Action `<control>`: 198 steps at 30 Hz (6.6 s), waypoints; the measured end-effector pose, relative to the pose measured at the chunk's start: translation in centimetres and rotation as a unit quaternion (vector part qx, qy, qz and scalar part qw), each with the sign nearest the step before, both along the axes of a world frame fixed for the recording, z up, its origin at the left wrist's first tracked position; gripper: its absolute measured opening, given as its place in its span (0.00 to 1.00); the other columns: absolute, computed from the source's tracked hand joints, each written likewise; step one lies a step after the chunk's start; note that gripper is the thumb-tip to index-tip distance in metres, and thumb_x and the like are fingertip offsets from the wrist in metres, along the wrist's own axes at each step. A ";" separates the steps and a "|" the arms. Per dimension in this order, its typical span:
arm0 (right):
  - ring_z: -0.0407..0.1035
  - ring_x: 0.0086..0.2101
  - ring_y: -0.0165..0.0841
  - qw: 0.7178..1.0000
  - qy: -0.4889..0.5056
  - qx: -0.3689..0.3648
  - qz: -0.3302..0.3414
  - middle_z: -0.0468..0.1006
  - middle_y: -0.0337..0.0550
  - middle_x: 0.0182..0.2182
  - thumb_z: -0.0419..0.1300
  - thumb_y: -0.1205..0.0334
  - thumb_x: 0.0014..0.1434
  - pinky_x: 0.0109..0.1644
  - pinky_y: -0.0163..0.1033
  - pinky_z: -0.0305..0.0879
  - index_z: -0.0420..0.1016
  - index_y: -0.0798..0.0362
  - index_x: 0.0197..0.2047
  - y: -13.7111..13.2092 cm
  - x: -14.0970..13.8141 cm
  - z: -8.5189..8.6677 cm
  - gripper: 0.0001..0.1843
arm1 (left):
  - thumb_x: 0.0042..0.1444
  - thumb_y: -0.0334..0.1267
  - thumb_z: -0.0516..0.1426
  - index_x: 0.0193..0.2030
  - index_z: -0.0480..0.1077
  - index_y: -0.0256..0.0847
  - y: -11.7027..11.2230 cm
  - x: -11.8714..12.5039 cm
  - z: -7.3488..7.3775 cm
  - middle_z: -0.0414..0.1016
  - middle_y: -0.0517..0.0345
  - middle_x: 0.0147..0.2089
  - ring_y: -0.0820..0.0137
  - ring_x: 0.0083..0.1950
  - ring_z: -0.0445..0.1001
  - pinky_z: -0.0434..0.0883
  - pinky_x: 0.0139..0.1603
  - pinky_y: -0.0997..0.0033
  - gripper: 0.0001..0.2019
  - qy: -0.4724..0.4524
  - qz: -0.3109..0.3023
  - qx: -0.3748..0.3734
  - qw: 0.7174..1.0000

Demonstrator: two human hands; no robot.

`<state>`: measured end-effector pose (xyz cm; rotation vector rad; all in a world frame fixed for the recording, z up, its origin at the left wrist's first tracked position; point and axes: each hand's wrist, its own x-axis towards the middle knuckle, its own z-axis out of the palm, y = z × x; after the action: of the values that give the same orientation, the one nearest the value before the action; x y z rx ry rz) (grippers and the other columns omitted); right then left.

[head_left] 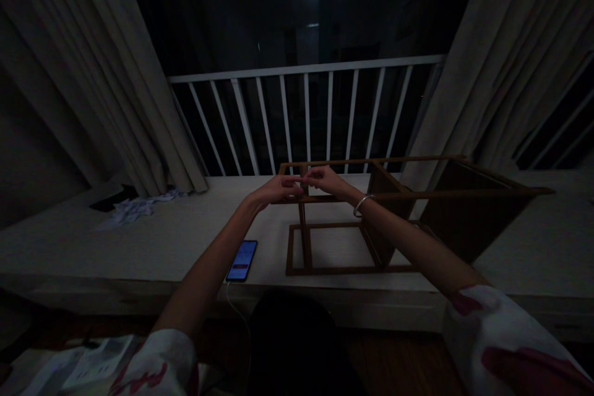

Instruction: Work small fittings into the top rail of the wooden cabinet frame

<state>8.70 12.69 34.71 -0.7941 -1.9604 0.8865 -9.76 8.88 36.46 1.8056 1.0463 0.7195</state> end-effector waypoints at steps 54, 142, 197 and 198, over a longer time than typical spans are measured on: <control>0.40 0.18 0.20 0.993 -0.091 -0.010 -0.071 0.48 0.31 0.14 0.52 0.40 0.45 0.21 0.32 0.36 0.58 0.57 0.16 -0.1 0.0 -0.1 0.26 | 0.41 0.47 0.59 0.34 0.70 0.35 -0.7 0.0 0.2 0.71 0.56 0.30 0.78 0.26 0.64 0.56 0.22 0.80 0.18 0.010 0.005 0.015 1.000; 0.60 0.24 0.23 0.965 -0.122 -0.074 0.218 0.71 0.41 0.26 0.56 0.55 0.50 0.27 0.29 0.55 0.69 0.62 0.37 -2.5 0.0 1.7 0.18 | 0.47 0.35 0.53 0.34 0.65 0.34 0.4 0.0 -1.3 0.70 0.58 0.33 0.75 0.34 0.67 0.64 0.34 0.75 0.08 0.005 -0.009 0.146 0.989; 0.66 0.25 0.31 0.605 -0.607 0.502 0.119 0.73 0.45 0.23 0.44 0.63 0.59 0.27 0.34 0.50 0.65 0.55 0.45 -2.7 -1.7 5.2 0.14 | 0.38 0.26 0.55 0.50 0.51 0.35 6.4 -0.2 -4.3 0.56 0.40 0.51 0.57 0.51 0.63 0.61 0.46 0.63 0.28 0.259 0.291 0.124 0.913; 0.67 0.25 0.31 0.613 -0.605 0.495 0.112 0.73 0.45 0.23 0.44 0.63 0.59 0.27 0.34 0.50 0.64 0.55 0.45 -2.9 -1.7 5.1 0.15 | 0.38 0.26 0.55 0.50 0.51 0.35 6.4 -0.2 -4.3 0.56 0.40 0.51 0.57 0.51 0.63 0.62 0.45 0.64 0.29 0.260 0.286 0.121 0.914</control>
<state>7.01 9.80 39.86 -0.3879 -3.1513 -1.0582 -10.00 15.28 32.19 1.9657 1.9684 0.7441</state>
